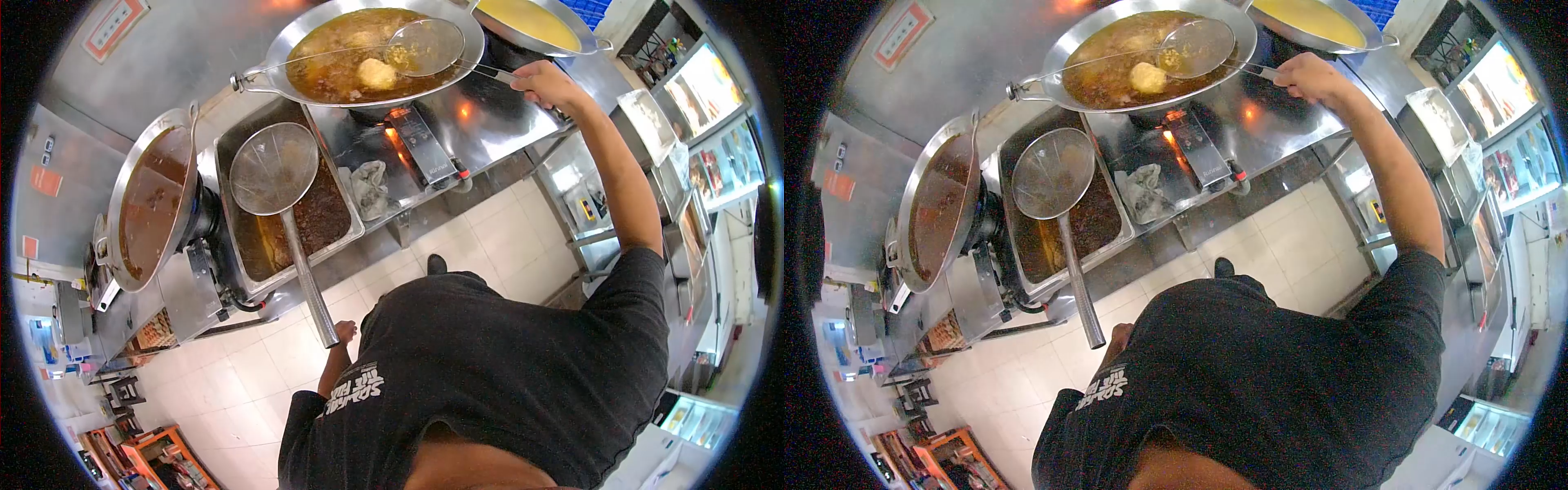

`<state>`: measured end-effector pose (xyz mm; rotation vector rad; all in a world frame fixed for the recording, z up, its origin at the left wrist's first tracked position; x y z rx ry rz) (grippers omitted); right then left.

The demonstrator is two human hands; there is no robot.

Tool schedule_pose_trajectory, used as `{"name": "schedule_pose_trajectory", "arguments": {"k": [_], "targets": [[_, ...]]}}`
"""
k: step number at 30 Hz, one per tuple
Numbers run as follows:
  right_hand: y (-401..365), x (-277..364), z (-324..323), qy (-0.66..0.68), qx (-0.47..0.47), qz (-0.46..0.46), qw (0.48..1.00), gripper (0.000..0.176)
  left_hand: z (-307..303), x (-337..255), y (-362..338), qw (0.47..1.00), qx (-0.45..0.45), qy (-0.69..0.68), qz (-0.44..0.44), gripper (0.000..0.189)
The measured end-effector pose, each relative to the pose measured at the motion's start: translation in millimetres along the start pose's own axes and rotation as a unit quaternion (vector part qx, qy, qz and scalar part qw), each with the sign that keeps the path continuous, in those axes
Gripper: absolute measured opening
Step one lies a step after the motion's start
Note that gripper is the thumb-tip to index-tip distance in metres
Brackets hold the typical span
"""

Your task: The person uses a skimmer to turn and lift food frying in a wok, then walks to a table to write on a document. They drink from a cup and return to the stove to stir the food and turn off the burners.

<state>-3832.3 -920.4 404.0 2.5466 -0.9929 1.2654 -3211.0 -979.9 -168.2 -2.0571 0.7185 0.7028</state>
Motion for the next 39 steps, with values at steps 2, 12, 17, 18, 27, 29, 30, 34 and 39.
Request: {"name": "schedule_pose_trajectory", "arguments": {"k": [2, 12, 17, 18, 27, 29, 30, 34, 39], "targets": [[6, -12, -3, 0.039, 0.031, 0.016, 0.999, 0.015, 0, 7, 3, 0.999, -0.007, -0.045, -0.017, 0.022], [12, -20, -28, 0.026, -0.035, 0.021, 0.999, 0.016, -2, -1, -10, 0.958, -0.039, -0.265, -0.101, 0.02], [13, -16, -36, 0.046, -0.056, 0.017, 0.997, 0.02, -9, -18, -14, 0.965, -0.02, -0.205, -0.16, 0.018], [12, -12, -37, 0.063, -0.06, 0.003, 0.996, 0.016, -10, -18, -12, 0.958, -0.027, -0.236, -0.159, 0.018], [30, -10, 8, 0.254, -0.023, 0.028, 0.967, 0.023, -68, -24, 14, 0.856, -0.045, -0.496, -0.139, 0.03], [28, 0, 9, 0.251, -0.015, 0.043, 0.967, 0.024, -97, -51, 10, 0.851, -0.037, -0.517, -0.085, 0.038], [27, 5, 12, 0.25, -0.01, 0.05, 0.967, 0.024, -117, -84, -2, 0.83, -0.025, -0.554, -0.063, 0.042], [18, 34, 8, 0.207, -0.032, -0.096, 0.973, 0.024, -193, -213, -62, 0.805, 0.019, -0.591, 0.049, 0.065], [11, 40, 47, 0.251, 0.008, -0.012, 0.968, 0.015, -212, -228, -73, 0.894, -0.006, -0.449, 0.001, 0.052]]}}
Point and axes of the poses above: each hand's wrist, its own y-axis towards the middle knuckle, its own z-axis out of the palm, x = y × z, the point moved 7 cm from there along y, towards the middle knuckle, and after that the axes turned 2 degrees about y, right-handed, at the moved point
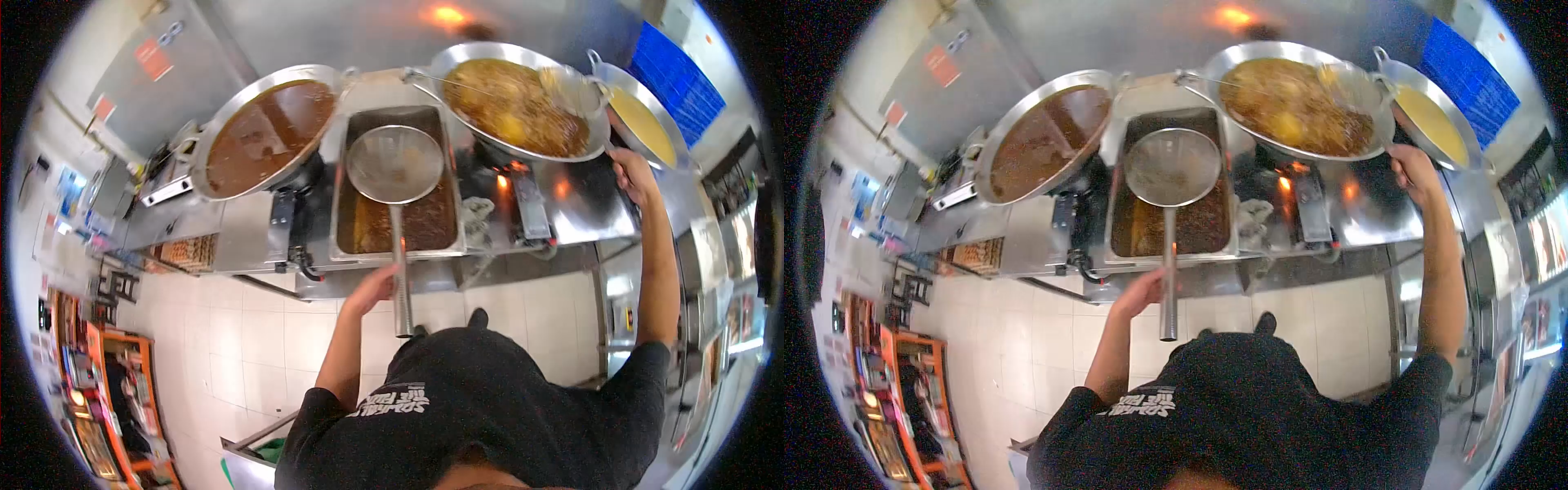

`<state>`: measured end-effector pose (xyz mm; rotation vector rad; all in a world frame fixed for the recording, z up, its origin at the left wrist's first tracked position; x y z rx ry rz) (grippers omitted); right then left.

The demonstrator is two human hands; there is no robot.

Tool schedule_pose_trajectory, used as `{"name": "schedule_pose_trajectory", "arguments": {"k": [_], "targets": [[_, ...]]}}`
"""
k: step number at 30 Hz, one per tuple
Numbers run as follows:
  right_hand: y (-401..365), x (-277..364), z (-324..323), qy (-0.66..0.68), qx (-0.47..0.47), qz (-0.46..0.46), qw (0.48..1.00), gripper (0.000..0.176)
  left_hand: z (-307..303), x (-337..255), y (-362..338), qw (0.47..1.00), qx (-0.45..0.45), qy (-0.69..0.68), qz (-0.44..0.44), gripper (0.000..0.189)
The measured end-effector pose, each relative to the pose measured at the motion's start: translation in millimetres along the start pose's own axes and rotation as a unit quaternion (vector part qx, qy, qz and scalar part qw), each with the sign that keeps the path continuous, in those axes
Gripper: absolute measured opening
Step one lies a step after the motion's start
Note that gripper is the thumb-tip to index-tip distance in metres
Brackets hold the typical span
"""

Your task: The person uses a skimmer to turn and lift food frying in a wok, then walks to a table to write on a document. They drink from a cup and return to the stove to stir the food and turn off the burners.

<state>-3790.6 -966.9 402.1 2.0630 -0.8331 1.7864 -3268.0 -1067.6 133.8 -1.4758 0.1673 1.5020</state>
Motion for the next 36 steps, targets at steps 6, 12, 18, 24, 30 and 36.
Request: {"name": "schedule_pose_trajectory", "arguments": {"k": [6, 12, 18, 24, 30, 36], "targets": [[-16, -16, 37, -0.005, 0.032, 0.051, 0.998, 0.012, 20, -24, -7, 0.995, -0.07, 0.052, 0.052, 0.023], [-52, 6, 95, -0.081, 0.061, -0.018, 0.995, 0.013, 23, -58, -85, 0.989, -0.109, 0.057, 0.08, 0.022], [-75, 25, 163, -0.15, 0.084, -0.085, 0.981, 0.022, 23, -64, -166, 0.995, -0.089, 0.038, 0.023, 0.027], [-90, 29, 230, -0.397, -0.053, -0.442, 0.803, 0.022, 33, -59, -197, 0.996, -0.083, 0.032, 0.024, 0.028], [-72, -40, 287, -0.583, -0.055, -0.402, 0.704, 0.029, 34, -56, -210, 0.993, -0.095, 0.061, 0.033, 0.033], [-43, -101, 305, -0.663, 0.039, -0.353, 0.659, 0.042, 37, -55, -208, 0.992, -0.099, 0.072, 0.039, 0.034]]}}
Point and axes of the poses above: each hand's wrist, its own y-axis towards the middle knuckle, its own z-axis out of the palm, x = y × z, the point moved 7 cm from there along y, towards the middle knuckle, and after that the axes turned 2 degrees about y, right-handed, at the moved point
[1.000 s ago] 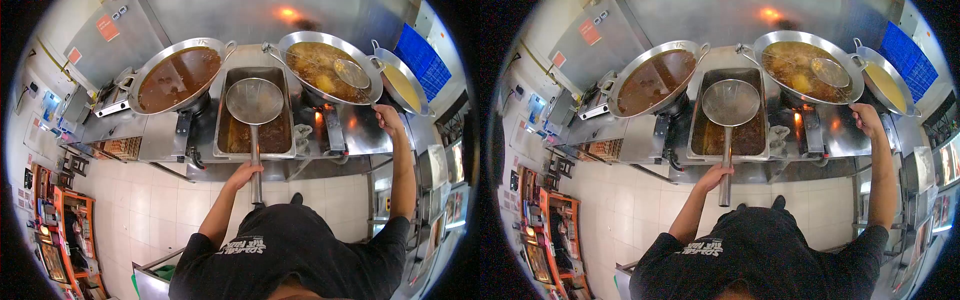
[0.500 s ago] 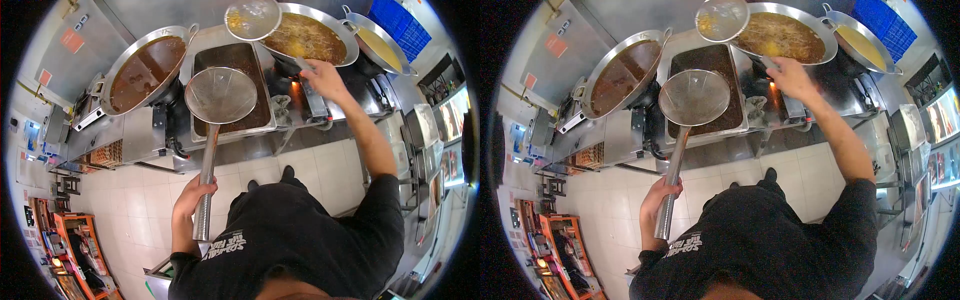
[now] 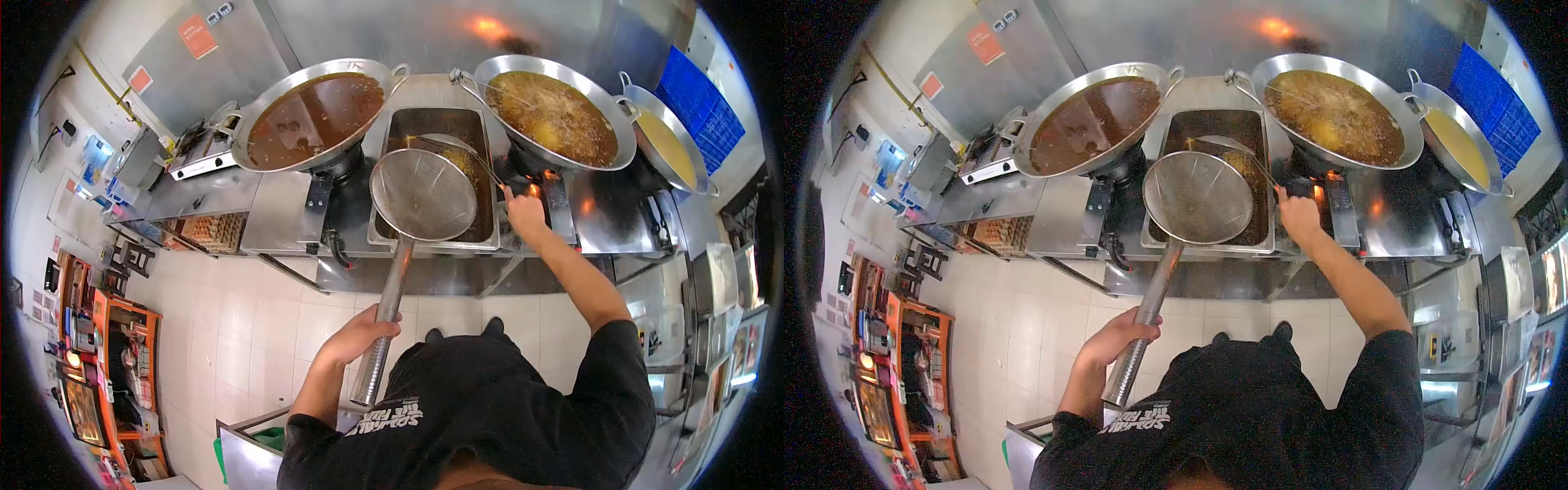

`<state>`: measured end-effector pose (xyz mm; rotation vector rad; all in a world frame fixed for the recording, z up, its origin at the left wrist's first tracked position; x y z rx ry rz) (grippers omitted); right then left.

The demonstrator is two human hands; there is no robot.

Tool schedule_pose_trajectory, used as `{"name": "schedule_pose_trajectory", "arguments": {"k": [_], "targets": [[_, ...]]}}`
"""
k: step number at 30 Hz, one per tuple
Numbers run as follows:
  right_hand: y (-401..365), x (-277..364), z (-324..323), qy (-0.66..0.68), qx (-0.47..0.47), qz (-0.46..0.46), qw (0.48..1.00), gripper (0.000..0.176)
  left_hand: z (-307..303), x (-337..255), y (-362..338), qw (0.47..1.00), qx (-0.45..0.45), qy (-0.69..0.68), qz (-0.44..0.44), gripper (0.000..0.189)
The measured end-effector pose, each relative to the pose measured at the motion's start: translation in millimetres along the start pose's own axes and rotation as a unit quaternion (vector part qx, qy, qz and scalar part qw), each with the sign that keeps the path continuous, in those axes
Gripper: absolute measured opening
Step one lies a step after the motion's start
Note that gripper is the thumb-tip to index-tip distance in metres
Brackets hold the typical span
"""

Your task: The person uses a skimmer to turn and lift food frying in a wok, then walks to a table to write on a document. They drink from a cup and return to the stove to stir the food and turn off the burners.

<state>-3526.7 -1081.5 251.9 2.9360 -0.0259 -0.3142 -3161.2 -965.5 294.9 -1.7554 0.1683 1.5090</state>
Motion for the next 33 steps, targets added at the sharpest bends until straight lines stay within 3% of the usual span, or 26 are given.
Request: {"name": "schedule_pose_trajectory", "arguments": {"k": [26, 31, 33], "targets": [[-7, -22, 18, 0.074, -0.027, 0.063, 0.995, 0.031, 4, 8, 70, 1.0, 0.005, 0.022, -0.018, 0.034], [-20, 3, -27, 0.197, -0.021, 0.067, 0.978, 0.026, 7, 0, 85, 0.997, -0.022, 0.07, 0.002, 0.033], [-27, 17, -27, 0.249, -0.07, 0.041, 0.965, 0.022, 5, 10, 96, 0.998, -0.024, 0.056, -0.01, 0.032]]}}
Point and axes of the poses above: each hand's wrist, its own y-axis towards the middle knuckle, its own z-axis out of the palm, x = y × z, the point moved 7 cm from there along y, towards the middle knuckle, and after that the axes turned 2 degrees about y, right-handed, at the moved point
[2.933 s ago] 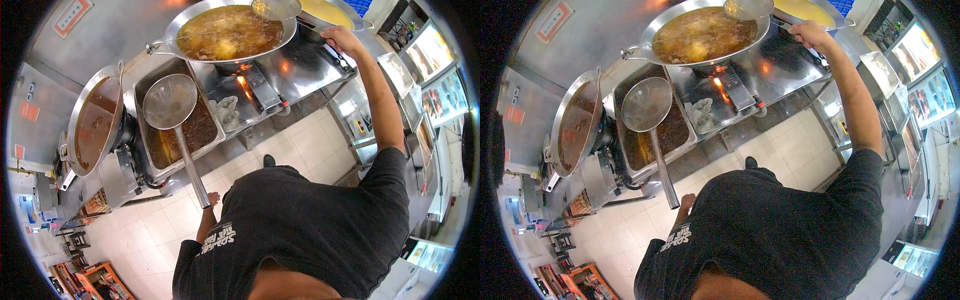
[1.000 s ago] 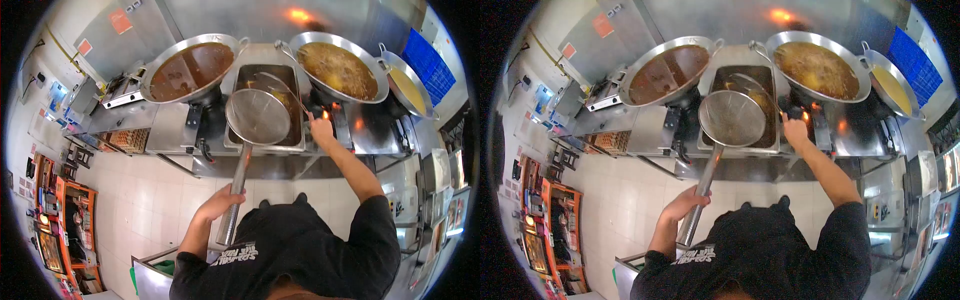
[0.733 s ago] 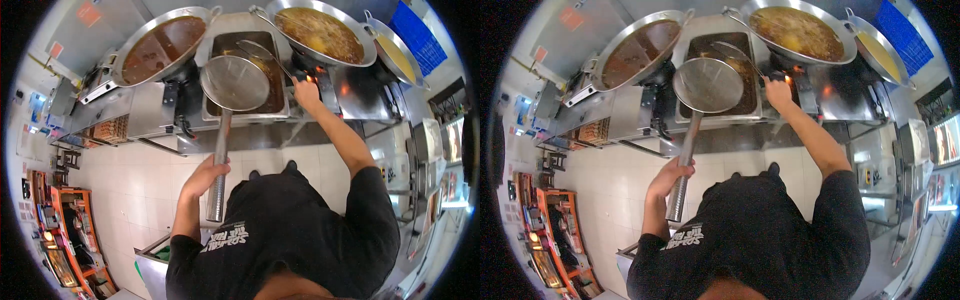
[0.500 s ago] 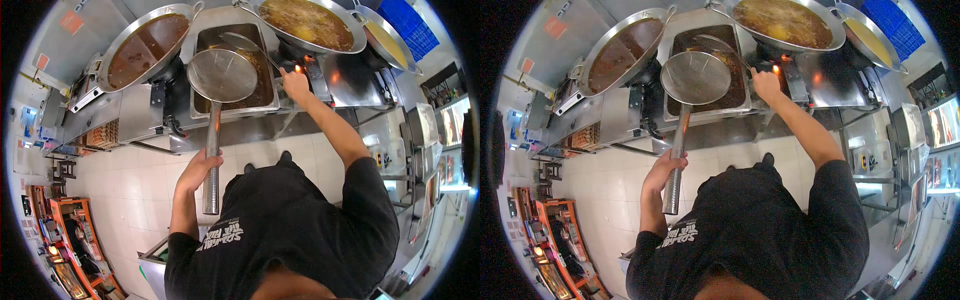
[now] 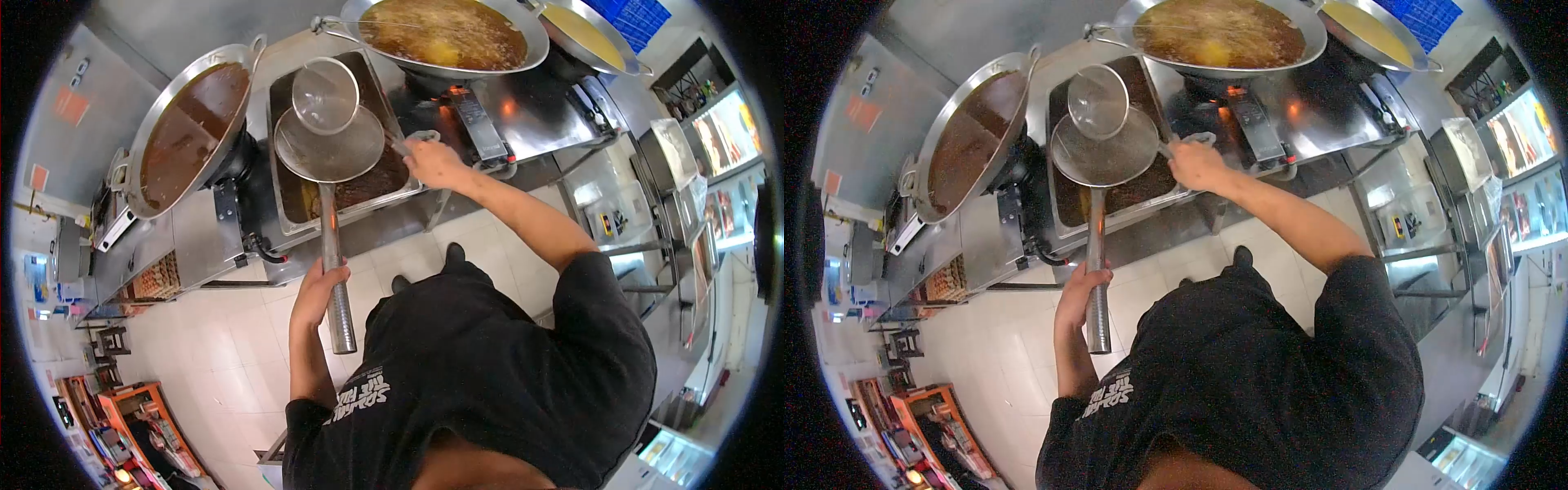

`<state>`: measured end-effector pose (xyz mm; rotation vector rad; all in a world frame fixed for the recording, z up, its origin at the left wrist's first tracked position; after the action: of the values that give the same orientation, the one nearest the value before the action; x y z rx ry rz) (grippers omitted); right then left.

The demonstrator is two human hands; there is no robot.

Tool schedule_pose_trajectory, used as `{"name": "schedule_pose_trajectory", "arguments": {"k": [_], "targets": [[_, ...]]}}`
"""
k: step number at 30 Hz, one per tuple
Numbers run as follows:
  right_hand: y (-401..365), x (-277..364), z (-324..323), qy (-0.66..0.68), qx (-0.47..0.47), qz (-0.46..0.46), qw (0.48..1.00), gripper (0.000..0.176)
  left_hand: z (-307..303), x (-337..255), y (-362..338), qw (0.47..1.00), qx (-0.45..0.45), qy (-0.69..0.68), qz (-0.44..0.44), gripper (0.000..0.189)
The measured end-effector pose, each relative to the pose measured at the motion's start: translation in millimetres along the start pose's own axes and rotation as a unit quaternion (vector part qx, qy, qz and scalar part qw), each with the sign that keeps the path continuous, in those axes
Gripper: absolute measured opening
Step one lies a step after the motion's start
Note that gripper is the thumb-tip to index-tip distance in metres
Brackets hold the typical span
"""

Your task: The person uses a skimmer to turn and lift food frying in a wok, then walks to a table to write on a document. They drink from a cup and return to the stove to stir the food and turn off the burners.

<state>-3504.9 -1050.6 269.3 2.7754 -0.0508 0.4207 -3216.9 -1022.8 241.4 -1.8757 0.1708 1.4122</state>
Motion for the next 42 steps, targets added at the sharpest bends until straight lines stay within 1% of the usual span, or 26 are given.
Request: {"name": "schedule_pose_trajectory", "arguments": {"k": [1, 3, 7, 12, 14, 16, 20, 21, 22, 23, 25, 26, 27, 28, 29, 30, 31, 33, 34, 35, 36, 37, 38, 40, 41, 42], "targets": [[-4, -8, 12, 0.143, 0.093, 0.091, 0.981, 0.021, 1, 4, 6, 1.0, 0.002, -0.013, -0.002, 0.031], [-15, -8, 28, 0.408, 0.256, 0.253, 0.839, 0.019, 1, 9, 20, 0.999, 0.001, -0.041, 0.001, 0.031], [-30, 6, -11, 0.552, 0.314, 0.265, 0.726, 0.017, 5, 15, 45, 0.993, -0.002, -0.121, 0.014, 0.029], [-34, 1, -115, 0.534, 0.295, 0.22, 0.761, 0.023, 18, 31, 77, 0.979, 0.006, -0.198, 0.04, 0.03], [-29, -20, -157, 0.499, 0.264, 0.247, 0.788, 0.021, 22, 35, 85, 0.98, 0.02, -0.19, 0.054, 0.031], [-13, -55, -197, 0.399, 0.185, 0.232, 0.867, 0.024, 23, 41, 92, 0.976, 0.031, -0.206, 0.062, 0.032], [33, -149, -259, 0.189, 0.045, 0.191, 0.962, 0.034, 28, 49, 102, 0.96, 0.038, -0.267, 0.072, 0.031], [52, -180, -271, 0.055, 0.003, 0.116, 0.992, 0.033, 29, 54, 107, 0.948, 0.038, -0.311, 0.06, 0.033], [69, -211, -277, -0.079, -0.043, 0.038, 0.995, 0.032, 31, 58, 111, 0.933, 0.037, -0.353, 0.049, 0.036], [83, -247, -277, -0.147, -0.047, 0.027, 0.988, 0.032, 38, 56, 114, 0.91, 0.058, -0.407, 0.05, 0.047], [109, -304, -280, -0.279, -0.06, 0.005, 0.958, 0.033, 31, 122, 152, 0.896, -0.006, -0.441, 0.061, 0.043], [119, -331, -277, -0.282, -0.032, 0.046, 0.958, 0.032, 30, 149, 163, 0.887, -0.038, -0.456, 0.067, 0.042], [129, -356, -276, -0.283, -0.004, 0.088, 0.955, 0.031, 40, 160, 160, 0.9, -0.105, -0.42, 0.06, 0.03], [135, -378, -275, -0.283, 0.024, 0.131, 0.95, 0.03, 46, 188, 162, 0.887, -0.191, -0.418, -0.03, 0.016], [139, -389, -275, -0.294, 0.032, 0.104, 0.95, 0.029, 49, 226, 173, 0.948, -0.173, -0.262, -0.044, 0.01], [144, -400, -275, -0.305, 0.04, 0.077, 0.948, 0.029, 50, 288, 184, 0.932, -0.207, -0.271, -0.123, 0.017], [148, -410, -274, -0.317, 0.051, 0.049, 0.946, 0.028, 61, 317, 176, 0.945, -0.26, -0.152, -0.13, 0.018], [160, -435, -273, -0.214, 0.133, 0.07, 0.965, 0.027, 82, 410, 176, 0.957, -0.187, 0.174, -0.14, 0.017], [164, -447, -270, -0.16, 0.174, 0.081, 0.968, 0.027, 106, 425, 160, 0.937, -0.132, 0.314, -0.074, 0.02], [168, -461, -267, -0.12, 0.209, 0.099, 0.965, 0.024, 139, 412, 132, 0.994, -0.027, -0.029, -0.103, 0.023], [171, -473, -265, -0.08, 0.244, 0.117, 0.959, 0.02, 167, 411, 106, 0.916, 0.035, -0.347, -0.198, 0.03], [173, -482, -261, -0.04, 0.28, 0.136, 0.949, 0.017, 173, 444, 90, 0.983, -0.053, -0.024, -0.176, 0.029], [175, -487, -262, -0.01, 0.281, 0.146, 0.949, 0.02, 184, 452, 78, 0.975, -0.064, 0.131, -0.166, 0.029], [177, -492, -262, 0.051, 0.282, 0.167, 0.943, 0.027, 212, 452, 65, 0.946, -0.067, 0.276, -0.153, 0.03], [180, -496, -257, 0.063, 0.302, 0.167, 0.936, 0.026, 236, 435, 60, 0.878, -0.003, 0.478, -0.002, 0.031], [184, -501, -250, 0.076, 0.323, 0.168, 0.928, 0.024, 240, 432, 58, 0.885, -0.027, 0.465, 0.012, 0.03]]}}
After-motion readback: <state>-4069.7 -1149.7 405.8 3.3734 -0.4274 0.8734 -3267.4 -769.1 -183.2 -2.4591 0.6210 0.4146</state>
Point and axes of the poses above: each hand's wrist, its own y-axis towards the middle knuckle, its own z-axis out of the palm, x = y × z, the point moved 7 cm from there along y, towards the middle knuckle, and after that the axes turned 2 degrees about y, right-handed, at the moved point
